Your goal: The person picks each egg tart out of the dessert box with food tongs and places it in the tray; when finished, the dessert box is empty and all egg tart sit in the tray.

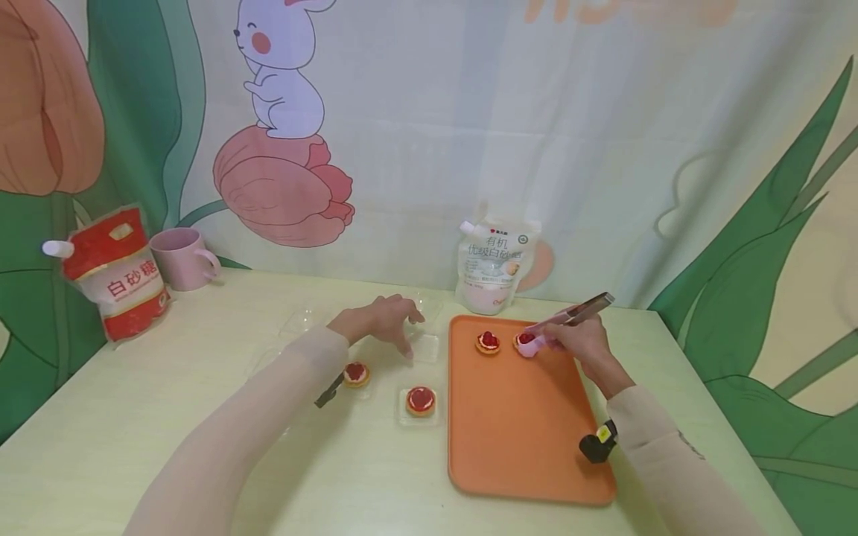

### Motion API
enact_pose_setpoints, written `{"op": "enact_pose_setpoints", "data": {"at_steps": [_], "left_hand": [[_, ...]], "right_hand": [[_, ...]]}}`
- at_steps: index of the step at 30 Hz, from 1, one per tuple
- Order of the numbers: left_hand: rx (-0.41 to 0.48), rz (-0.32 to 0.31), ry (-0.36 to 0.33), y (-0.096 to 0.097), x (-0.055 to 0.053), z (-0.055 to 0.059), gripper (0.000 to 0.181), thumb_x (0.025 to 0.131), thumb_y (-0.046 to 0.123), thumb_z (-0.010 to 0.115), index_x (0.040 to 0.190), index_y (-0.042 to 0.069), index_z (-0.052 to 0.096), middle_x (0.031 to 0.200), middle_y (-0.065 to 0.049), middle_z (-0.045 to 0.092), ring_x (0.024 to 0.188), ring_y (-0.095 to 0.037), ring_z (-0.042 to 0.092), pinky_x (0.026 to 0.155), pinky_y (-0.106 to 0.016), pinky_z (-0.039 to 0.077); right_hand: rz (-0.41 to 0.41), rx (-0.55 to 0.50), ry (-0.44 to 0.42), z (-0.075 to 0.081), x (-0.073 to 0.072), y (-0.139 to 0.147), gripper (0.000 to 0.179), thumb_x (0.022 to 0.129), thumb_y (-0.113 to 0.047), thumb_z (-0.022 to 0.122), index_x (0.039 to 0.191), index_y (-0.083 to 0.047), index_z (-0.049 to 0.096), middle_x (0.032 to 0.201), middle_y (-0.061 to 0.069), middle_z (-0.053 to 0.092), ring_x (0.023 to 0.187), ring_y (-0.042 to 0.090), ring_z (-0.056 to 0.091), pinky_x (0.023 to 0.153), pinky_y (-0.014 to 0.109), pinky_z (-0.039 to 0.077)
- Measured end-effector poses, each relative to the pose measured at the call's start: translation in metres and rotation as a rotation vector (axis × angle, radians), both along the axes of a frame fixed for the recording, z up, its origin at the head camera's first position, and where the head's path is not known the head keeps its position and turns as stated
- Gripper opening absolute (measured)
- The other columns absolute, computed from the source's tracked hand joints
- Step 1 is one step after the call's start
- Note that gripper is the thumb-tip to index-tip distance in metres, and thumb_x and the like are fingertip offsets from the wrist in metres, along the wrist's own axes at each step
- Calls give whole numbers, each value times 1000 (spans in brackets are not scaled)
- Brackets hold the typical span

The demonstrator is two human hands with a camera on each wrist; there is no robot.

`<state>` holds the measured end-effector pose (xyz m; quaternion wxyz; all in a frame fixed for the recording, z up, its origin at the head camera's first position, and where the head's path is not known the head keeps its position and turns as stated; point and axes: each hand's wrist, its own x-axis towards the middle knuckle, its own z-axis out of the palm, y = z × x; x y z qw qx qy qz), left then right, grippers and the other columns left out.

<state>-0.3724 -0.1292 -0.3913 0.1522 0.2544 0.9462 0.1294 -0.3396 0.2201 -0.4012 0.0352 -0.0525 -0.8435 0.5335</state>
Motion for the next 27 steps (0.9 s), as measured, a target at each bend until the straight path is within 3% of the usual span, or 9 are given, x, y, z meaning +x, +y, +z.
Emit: {"op": "enact_pose_setpoints", "data": {"at_steps": [27], "left_hand": [[-32, 0, -4, 2, 0, 4, 75, 77, 34, 87, 141, 12, 56, 134, -8, 61, 126, -28, 49, 111, -52, 36]], "right_hand": [[23, -42, 53, 17, 7, -2, 26, 90, -10, 69, 108, 5, 58, 70, -9, 65, 56, 4, 63, 62, 24, 59]]}}
